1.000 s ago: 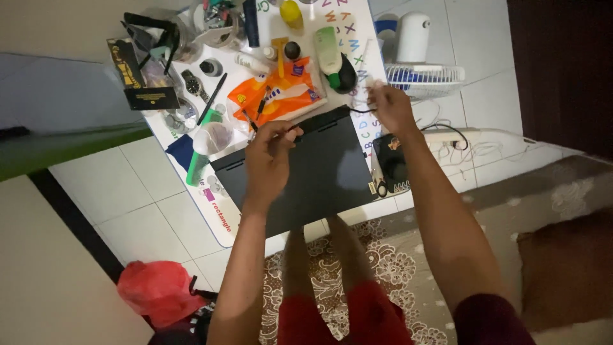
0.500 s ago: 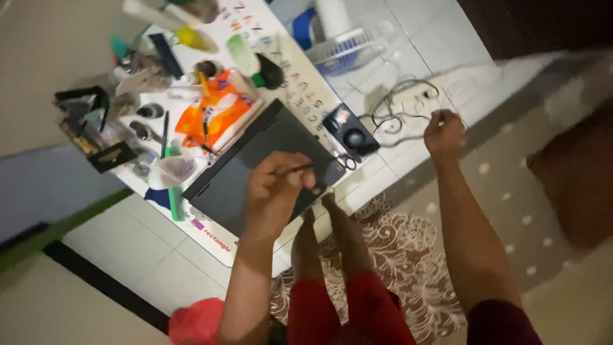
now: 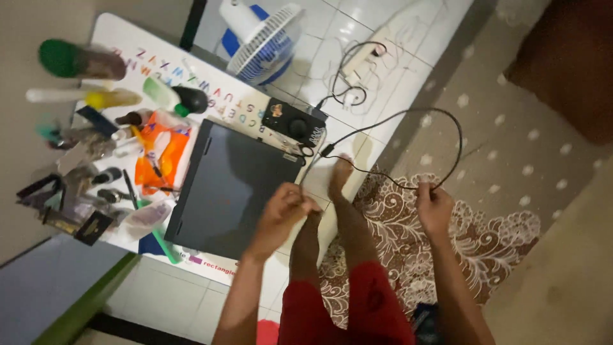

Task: Folding a cloth, closing a laptop, unplugging a power adapter, wrapping the cord, and arranging items on a table.

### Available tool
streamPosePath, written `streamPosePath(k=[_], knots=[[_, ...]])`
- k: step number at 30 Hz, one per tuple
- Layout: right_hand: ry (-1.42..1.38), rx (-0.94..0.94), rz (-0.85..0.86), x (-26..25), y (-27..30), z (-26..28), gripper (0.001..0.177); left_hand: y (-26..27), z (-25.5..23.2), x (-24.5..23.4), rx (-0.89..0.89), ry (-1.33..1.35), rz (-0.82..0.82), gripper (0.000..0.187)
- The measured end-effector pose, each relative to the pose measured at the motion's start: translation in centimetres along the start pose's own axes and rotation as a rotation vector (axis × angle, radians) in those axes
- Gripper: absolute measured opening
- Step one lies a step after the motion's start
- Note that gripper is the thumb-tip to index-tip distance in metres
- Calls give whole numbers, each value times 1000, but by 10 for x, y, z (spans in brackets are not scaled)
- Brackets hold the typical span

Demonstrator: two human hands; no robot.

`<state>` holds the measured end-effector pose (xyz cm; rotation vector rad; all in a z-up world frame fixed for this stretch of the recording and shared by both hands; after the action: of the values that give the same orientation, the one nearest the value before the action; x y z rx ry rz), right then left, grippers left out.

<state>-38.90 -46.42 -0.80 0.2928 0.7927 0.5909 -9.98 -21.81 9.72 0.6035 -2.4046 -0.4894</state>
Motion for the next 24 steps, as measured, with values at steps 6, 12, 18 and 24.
streamPosePath(k=[6,12,18,24], knots=[[8,26,-24,-4,8,8,61,-53,84,49,-142,-281,223,25],[-761,-40,-173,-96,-19,-89,44,-98,135,47,-379,-145,580,17],[146,-233,-223,-178,-108,-102,50,-176,147,68,-614,-782,-139,44],[372,-81,59,-119,-215,-86,46,-278,261,10,-761,-927,-281,48]])
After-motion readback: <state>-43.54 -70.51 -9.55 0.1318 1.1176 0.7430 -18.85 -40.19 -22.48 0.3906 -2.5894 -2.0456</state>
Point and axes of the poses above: each hand's wrist, its own y-axis away from the middle knuckle, its own x-axis out of the palm, z = x × y, the point moved 8 cm from there along -y, towards the middle knuckle, and after that the axes turned 11 degrees about z, right-handed, at the moved point
